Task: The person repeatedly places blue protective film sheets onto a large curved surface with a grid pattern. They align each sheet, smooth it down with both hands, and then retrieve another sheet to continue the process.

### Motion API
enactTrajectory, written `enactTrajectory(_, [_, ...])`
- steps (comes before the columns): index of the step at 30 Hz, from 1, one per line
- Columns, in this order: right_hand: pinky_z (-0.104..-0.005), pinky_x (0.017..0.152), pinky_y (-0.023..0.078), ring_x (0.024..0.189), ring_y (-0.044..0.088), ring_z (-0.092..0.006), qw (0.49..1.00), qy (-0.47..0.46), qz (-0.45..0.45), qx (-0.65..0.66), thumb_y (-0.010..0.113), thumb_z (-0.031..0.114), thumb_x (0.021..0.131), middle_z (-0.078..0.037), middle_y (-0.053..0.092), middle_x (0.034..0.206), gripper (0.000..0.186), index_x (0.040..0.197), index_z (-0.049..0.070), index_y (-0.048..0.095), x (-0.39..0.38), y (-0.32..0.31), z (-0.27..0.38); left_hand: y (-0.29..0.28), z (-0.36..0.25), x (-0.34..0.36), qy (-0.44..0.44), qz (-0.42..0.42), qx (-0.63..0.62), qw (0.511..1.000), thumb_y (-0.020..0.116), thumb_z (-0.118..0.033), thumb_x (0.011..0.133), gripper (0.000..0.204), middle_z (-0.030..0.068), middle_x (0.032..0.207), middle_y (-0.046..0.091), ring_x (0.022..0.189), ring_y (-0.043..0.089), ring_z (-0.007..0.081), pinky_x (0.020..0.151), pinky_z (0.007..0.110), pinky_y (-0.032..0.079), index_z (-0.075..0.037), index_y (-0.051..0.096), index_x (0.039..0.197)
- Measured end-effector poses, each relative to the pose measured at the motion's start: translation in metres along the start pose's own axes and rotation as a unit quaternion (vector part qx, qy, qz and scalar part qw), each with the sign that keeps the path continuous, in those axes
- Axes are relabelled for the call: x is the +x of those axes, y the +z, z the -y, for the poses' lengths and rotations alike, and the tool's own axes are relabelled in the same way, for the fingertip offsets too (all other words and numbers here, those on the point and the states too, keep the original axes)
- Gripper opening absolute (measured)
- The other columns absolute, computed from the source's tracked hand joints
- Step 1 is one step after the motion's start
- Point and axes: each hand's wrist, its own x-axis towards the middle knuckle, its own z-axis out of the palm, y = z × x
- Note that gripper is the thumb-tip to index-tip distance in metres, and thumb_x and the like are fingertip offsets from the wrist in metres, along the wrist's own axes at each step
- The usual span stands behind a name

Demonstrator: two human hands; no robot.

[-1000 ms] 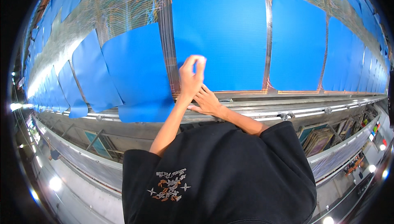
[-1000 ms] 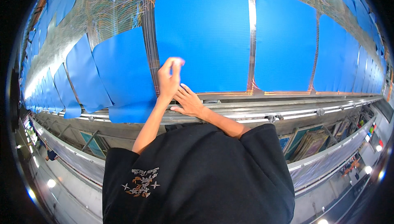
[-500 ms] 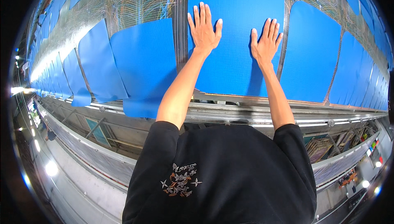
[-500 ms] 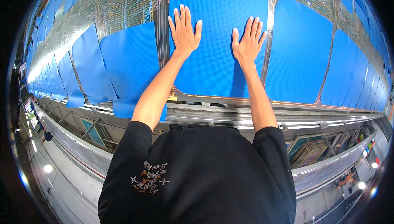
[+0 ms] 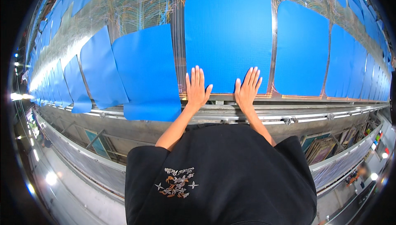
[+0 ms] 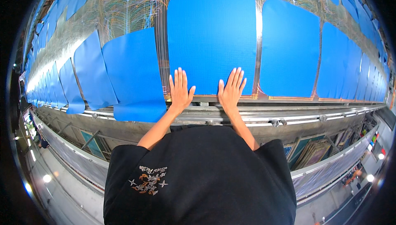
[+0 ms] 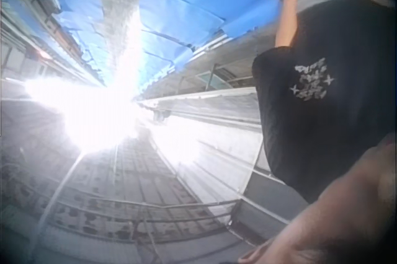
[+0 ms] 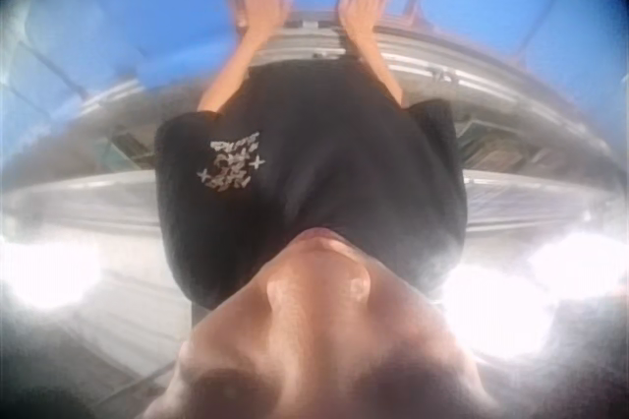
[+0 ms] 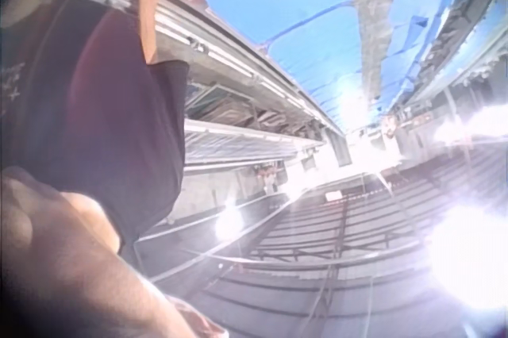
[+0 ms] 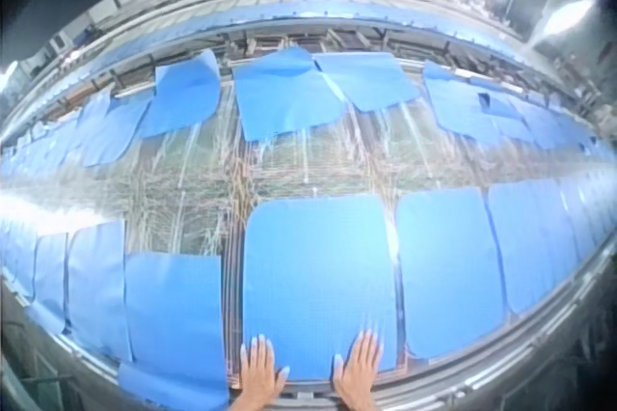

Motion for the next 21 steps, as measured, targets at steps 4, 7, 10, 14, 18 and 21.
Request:
enactTrajectory(4, [-0.0587,0.128,0.007,0.160,0.014,-0.0427,0.999,0.007,0.039,-0.005,0.047,0.041,0.106,-0.029,0.021,0.170,0.078,0.161,-0.009,0.025,-0.029,-0.002,-0.004,-0.002,-0.001,-0.018,0.002,0.016,0.014,1.000,0.047,-0.045,0.106,0.078,0.0279,0.169,0.024,0.158,0.019,0.0442,0.127,0.063,0.011,0.009,0.029,0.159])
enactTrajectory(7, [-0.0593,0.128,0.007,0.160,0.013,-0.0432,0.999,0.013,0.043,-0.006,0.048,0.041,0.106,-0.029,0.020,0.170,0.079,0.161,-0.009,0.024,-0.026,-0.004,0.000,-0.019,-0.010,0.000,0.028,0.030,0.004,0.999,0.046,-0.046,0.107,0.077,0.0273,0.169,0.025,0.158,0.020,0.0436,0.127,0.063,0.010,0.008,0.030,0.159])
enactTrajectory(10, [-0.0598,0.127,0.007,0.160,0.013,-0.0437,0.999,0.001,0.030,0.019,0.049,0.043,0.105,-0.028,0.019,0.170,0.079,0.162,-0.007,0.026,-0.008,-0.005,0.006,-0.021,-0.003,0.064,0.087,0.010,-0.033,0.996,0.044,-0.047,0.108,0.075,0.0252,0.169,0.027,0.158,0.022,0.0417,0.127,0.062,0.009,0.005,0.030,0.160])
enactTrajectory(14, [-0.0613,0.127,0.007,0.159,0.014,-0.0436,0.996,-0.084,0.030,-0.002,0.051,0.047,0.103,-0.025,0.022,0.171,0.079,0.163,0.000,0.030,0.058,-0.004,0.019,-0.014,0.039,0.201,0.042,-0.119,0.054,0.991,0.041,-0.046,0.109,0.070,0.0170,0.170,0.030,0.158,0.023,0.0398,0.127,0.061,0.010,-0.001,0.031,0.163])
enactTrajectory(18, [-0.0626,0.126,0.007,0.159,0.017,-0.0431,0.996,-0.091,0.011,0.000,0.053,0.049,0.102,-0.023,0.026,0.170,0.078,0.163,0.003,0.033,0.077,0.002,0.021,-0.007,0.043,0.230,-0.034,-0.158,0.049,0.986,0.038,-0.045,0.110,0.067,0.0146,0.171,0.029,0.158,0.022,0.0380,0.127,0.062,0.009,-0.004,0.034,0.162])
enactTrajectory(21, [-0.0626,0.126,0.008,0.159,0.018,-0.0424,0.996,-0.083,0.015,0.002,0.054,0.048,0.101,-0.022,0.027,0.170,0.078,0.162,0.004,0.035,0.073,0.000,0.020,-0.005,0.039,0.226,-0.041,-0.151,0.045,0.987,0.038,-0.046,0.110,0.068,0.0152,0.172,0.027,0.159,0.021,0.0381,0.126,0.063,0.010,-0.004,0.033,0.163])
